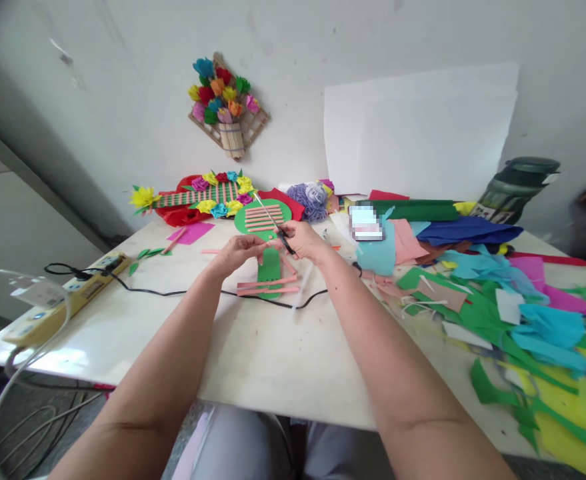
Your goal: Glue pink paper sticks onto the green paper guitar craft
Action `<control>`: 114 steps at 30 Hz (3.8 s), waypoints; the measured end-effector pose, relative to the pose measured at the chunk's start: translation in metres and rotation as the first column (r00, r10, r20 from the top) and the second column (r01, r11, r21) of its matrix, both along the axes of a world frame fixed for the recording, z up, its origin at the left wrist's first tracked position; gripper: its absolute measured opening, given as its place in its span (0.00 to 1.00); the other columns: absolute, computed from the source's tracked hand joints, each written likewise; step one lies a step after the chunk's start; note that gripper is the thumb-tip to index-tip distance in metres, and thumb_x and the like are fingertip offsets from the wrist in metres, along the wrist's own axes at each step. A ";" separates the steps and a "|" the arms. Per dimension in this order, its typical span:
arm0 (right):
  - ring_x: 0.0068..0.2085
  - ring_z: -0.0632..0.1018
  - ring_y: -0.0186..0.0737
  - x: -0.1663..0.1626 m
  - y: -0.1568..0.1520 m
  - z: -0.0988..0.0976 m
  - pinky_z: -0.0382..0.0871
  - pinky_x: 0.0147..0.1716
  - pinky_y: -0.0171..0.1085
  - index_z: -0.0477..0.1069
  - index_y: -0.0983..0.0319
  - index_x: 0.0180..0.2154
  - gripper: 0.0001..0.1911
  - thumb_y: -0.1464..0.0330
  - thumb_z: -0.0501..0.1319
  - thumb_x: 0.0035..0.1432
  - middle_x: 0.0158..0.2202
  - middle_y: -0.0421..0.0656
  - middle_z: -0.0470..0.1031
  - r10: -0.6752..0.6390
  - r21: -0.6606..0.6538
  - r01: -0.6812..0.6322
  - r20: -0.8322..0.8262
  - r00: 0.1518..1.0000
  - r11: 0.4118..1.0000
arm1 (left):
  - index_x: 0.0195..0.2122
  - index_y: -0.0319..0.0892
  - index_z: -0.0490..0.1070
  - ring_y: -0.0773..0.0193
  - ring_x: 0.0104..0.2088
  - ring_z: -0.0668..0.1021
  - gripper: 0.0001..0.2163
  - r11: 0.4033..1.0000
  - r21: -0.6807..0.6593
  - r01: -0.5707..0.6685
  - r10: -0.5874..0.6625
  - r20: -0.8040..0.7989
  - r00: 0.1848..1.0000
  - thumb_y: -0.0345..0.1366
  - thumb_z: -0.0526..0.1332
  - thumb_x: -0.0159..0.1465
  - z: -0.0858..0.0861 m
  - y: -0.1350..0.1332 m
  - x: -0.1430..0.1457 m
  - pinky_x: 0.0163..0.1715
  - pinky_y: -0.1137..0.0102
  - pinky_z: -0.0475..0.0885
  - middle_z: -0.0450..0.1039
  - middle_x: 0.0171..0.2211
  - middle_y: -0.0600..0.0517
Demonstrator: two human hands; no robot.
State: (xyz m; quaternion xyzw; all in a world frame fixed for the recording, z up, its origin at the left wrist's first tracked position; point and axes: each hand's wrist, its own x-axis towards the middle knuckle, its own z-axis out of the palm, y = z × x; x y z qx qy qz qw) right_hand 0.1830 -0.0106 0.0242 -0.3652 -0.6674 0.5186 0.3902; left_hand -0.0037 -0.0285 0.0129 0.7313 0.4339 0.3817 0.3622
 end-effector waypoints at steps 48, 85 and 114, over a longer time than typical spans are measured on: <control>0.15 0.62 0.27 -0.008 -0.012 0.001 0.55 0.12 0.28 0.62 0.63 0.24 0.14 0.58 0.56 0.49 0.16 0.34 0.60 0.175 0.008 -0.185 0.281 0.944 0.983 | 0.27 0.40 0.66 0.71 0.21 0.65 0.14 0.999 -0.026 -0.044 0.050 0.264 0.963 0.47 0.58 0.56 -0.006 0.006 -0.002 0.25 0.73 0.60 0.64 0.18 0.55; 0.19 0.67 0.28 -0.017 -0.012 0.001 0.60 0.15 0.28 0.69 0.66 0.38 0.23 0.67 0.69 0.37 0.19 0.34 0.67 -0.202 -0.060 0.197 -0.089 0.975 0.979 | 0.29 0.38 0.68 0.69 0.25 0.73 0.17 0.996 -0.088 0.000 0.035 0.393 0.919 0.39 0.70 0.41 -0.015 0.010 0.010 0.26 0.73 0.65 0.70 0.22 0.55; 0.20 0.72 0.31 -0.012 0.003 -0.019 0.66 0.19 0.28 0.71 0.66 0.32 0.11 0.74 0.65 0.42 0.17 0.37 0.69 -0.302 -0.064 0.310 0.106 0.947 0.949 | 0.24 0.38 0.76 0.67 0.25 0.72 0.07 0.993 0.116 -0.022 0.066 -0.388 0.919 0.37 0.63 0.49 -0.001 0.002 -0.001 0.26 0.74 0.65 0.73 0.22 0.53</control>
